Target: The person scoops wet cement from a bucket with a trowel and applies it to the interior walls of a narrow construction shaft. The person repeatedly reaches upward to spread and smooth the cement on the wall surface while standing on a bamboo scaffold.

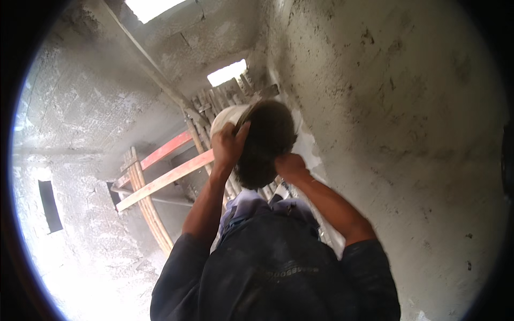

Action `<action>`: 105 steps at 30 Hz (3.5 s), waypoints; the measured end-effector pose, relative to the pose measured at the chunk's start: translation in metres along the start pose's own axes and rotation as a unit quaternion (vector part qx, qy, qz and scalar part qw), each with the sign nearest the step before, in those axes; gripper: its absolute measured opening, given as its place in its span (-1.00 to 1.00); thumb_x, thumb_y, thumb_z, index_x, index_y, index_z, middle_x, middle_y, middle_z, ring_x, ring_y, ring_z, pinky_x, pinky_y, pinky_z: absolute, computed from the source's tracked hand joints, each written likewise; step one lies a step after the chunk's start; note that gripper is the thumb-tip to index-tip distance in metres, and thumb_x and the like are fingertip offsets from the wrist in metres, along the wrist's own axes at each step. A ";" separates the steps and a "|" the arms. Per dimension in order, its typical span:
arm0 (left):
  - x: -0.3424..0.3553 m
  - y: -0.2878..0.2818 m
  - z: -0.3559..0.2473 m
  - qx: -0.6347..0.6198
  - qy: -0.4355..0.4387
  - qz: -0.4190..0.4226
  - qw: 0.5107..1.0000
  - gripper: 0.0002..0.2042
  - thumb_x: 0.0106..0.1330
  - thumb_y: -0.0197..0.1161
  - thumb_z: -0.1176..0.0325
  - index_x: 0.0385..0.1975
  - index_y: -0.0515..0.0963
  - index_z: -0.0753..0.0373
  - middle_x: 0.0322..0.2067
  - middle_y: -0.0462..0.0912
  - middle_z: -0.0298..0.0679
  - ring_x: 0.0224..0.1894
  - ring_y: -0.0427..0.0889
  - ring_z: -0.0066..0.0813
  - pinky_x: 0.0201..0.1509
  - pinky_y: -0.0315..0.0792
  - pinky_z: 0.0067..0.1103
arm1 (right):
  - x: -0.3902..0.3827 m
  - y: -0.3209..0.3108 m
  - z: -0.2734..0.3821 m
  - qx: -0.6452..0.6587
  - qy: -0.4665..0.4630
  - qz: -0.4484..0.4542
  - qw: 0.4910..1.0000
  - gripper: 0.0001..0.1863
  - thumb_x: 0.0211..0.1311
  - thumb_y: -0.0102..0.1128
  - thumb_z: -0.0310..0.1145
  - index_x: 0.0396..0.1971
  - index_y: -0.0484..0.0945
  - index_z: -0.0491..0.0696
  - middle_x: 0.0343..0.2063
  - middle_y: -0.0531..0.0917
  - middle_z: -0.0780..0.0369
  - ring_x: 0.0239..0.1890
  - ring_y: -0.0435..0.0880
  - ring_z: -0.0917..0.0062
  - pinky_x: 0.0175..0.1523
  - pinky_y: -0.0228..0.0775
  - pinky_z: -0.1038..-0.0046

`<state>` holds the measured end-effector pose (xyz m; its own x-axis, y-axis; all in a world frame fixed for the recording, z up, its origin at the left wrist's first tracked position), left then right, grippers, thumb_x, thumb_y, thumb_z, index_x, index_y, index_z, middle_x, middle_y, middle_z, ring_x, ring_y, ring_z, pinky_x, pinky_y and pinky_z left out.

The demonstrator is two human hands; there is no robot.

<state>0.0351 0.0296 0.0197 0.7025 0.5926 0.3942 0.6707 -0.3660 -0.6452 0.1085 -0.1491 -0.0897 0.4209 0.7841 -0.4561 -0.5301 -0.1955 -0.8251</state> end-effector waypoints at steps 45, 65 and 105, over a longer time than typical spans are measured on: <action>-0.104 -0.054 0.215 -0.059 -0.376 -0.088 0.920 -0.53 0.14 0.23 0.04 -0.50 0.50 0.48 -0.48 0.52 -0.02 -0.44 0.49 -0.27 -0.30 0.36 -0.38 | -0.018 -0.094 -0.029 0.042 0.200 -0.076 0.976 -0.69 -0.06 0.11 -0.23 -0.33 0.53 -0.12 -0.36 0.62 0.02 -0.25 0.61 0.13 -0.12 0.42 0.18; -0.171 -0.150 0.227 0.114 -0.543 -0.212 0.805 -0.53 0.19 0.20 0.12 -0.64 0.32 0.49 -0.69 0.29 -0.14 -0.56 0.23 -0.33 -0.41 0.22 -0.30 | 0.053 -0.461 -0.091 0.259 0.173 -0.425 0.850 -0.17 0.14 0.12 0.06 0.25 0.13 -0.21 -0.44 0.56 0.21 -0.48 0.50 0.59 -0.41 0.43 0.49; 0.035 0.023 -0.019 0.023 -0.110 0.132 0.985 -0.57 0.10 0.26 0.11 -0.74 0.38 0.38 -0.75 0.38 0.01 -0.68 0.39 -0.21 -0.52 0.29 -0.33 | -0.061 -0.048 -0.023 0.026 -0.039 -0.099 0.994 -0.82 -0.01 0.05 -0.42 -0.41 0.54 -0.18 -0.46 0.59 0.05 -0.36 0.64 0.19 -0.31 0.50 0.22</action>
<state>0.0797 0.0287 0.0313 0.7792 0.6238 0.0613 0.4570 -0.4984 -0.7367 0.1252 -0.2011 -0.0298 0.4640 0.8474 -0.2582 -0.4809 -0.0038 -0.8768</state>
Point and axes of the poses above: each hand's wrist, its own x-axis towards the middle knuckle, its own y-axis out of the palm, z = x × y, the point moved 5 cm from there along x, towards the middle knuckle
